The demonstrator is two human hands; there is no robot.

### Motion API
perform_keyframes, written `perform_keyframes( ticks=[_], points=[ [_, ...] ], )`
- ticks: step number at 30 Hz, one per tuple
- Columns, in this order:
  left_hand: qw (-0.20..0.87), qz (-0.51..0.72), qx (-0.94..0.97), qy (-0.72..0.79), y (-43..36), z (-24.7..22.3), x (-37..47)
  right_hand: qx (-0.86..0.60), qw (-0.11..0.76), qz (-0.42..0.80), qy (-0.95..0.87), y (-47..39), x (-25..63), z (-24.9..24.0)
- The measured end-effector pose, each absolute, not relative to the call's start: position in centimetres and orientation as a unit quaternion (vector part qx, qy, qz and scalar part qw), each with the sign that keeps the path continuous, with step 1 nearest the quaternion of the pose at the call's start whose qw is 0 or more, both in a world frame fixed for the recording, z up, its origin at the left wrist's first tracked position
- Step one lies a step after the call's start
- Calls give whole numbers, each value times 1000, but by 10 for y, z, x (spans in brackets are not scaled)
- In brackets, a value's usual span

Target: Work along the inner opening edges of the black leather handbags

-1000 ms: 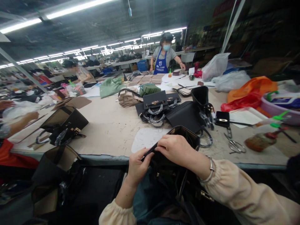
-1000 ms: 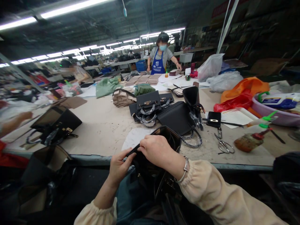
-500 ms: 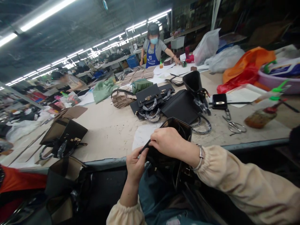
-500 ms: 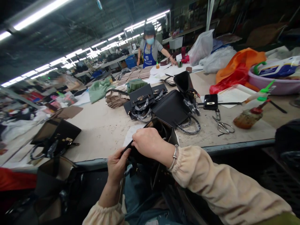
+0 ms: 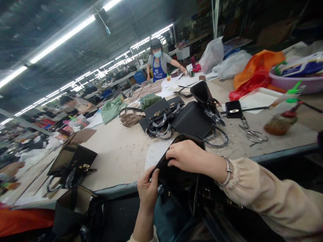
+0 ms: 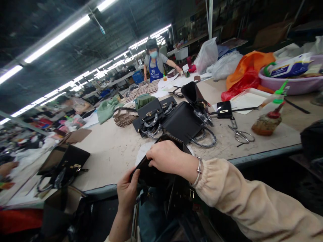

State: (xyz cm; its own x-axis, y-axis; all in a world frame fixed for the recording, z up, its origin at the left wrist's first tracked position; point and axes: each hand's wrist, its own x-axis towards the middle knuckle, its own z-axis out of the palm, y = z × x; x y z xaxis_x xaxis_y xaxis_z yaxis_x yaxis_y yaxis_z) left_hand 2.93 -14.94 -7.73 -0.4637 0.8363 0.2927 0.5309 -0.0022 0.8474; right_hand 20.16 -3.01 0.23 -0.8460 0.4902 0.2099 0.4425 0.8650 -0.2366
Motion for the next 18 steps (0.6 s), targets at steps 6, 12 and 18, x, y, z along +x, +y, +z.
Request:
perform_keyframes(
  ticks=[6,12,18],
  points=[
    [144,515,474,700,-150,-79,29,-252,167,90,-949,-26,207,0],
    [120,507,473,710,-148,-74,33,-194,210,119,-951,-25,207,-1],
    [120,512,467,710,-148,-77,34,-151,185,97,-966,-25,203,0]
  ],
)
